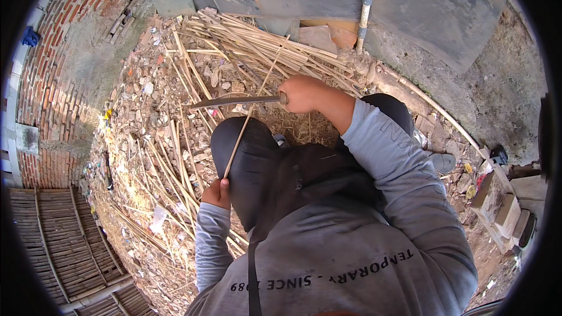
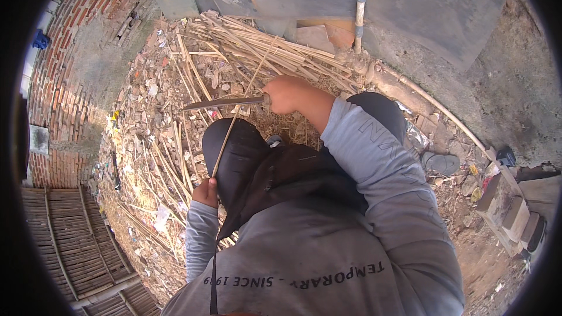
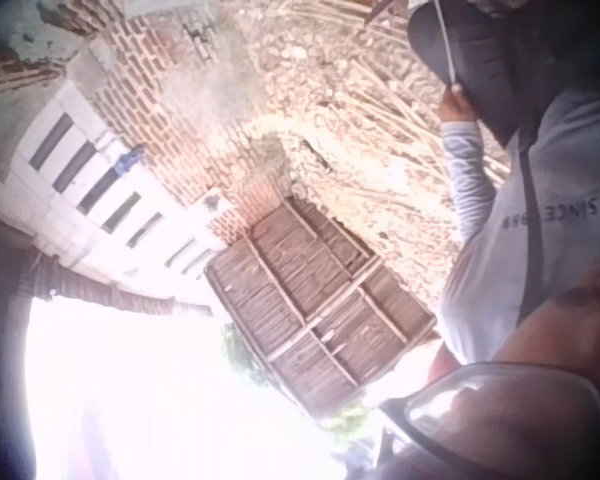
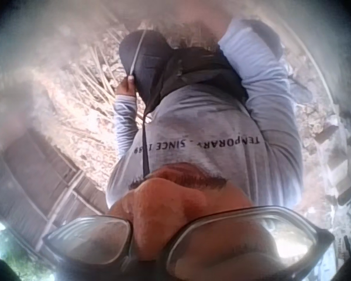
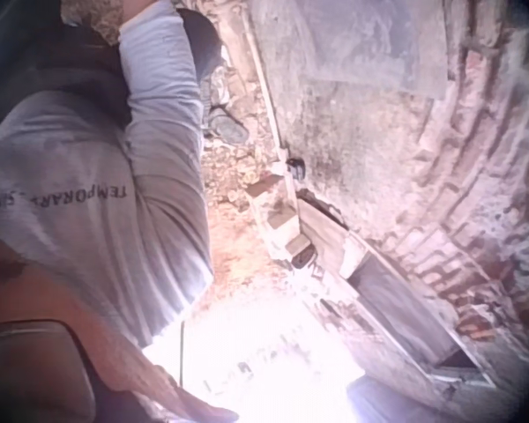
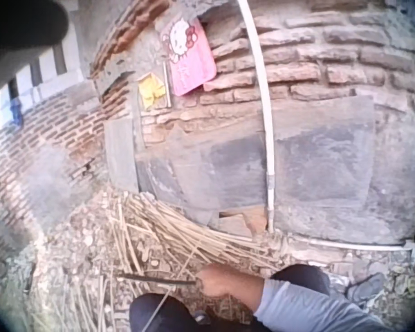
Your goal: The person uses a blade to shave thin strips from a bamboo stick, holding the stick with one hand and the tool with the other while sitting on the ground.
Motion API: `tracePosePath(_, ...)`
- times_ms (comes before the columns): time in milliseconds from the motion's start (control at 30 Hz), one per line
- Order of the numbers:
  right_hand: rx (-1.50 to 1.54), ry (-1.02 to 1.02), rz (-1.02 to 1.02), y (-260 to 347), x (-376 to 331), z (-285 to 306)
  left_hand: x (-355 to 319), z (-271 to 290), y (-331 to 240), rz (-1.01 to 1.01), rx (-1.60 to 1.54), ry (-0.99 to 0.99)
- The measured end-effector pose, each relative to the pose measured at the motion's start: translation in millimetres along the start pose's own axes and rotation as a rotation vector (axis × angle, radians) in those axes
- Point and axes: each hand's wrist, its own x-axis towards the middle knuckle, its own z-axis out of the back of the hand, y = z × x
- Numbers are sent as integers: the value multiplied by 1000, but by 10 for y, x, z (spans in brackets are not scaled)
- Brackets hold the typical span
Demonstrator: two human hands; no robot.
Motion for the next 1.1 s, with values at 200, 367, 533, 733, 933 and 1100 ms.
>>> tracePosePath(200, 163, -93, -90, -302, 85, 77, 22, -46, 67, 11, -117, -2)
tracePosePath(367, 194, -183, -174, -360, 89, 117, 5, -4, 40, 18, -59, -5)
tracePosePath(533, 127, -91, -86, -197, 22, -4, 38, -47, 112, 8, 16, 15)
tracePosePath(733, 42, -55, -49, -33, -33, 110, -2, -36, 60, 7, -53, 0)
tracePosePath(933, 177, -193, -163, -293, 72, 141, 20, -45, 89, -21, -36, -31)
tracePosePath(1100, 167, -98, -127, -249, 26, 94, 29, -39, 33, -18, -78, -22)
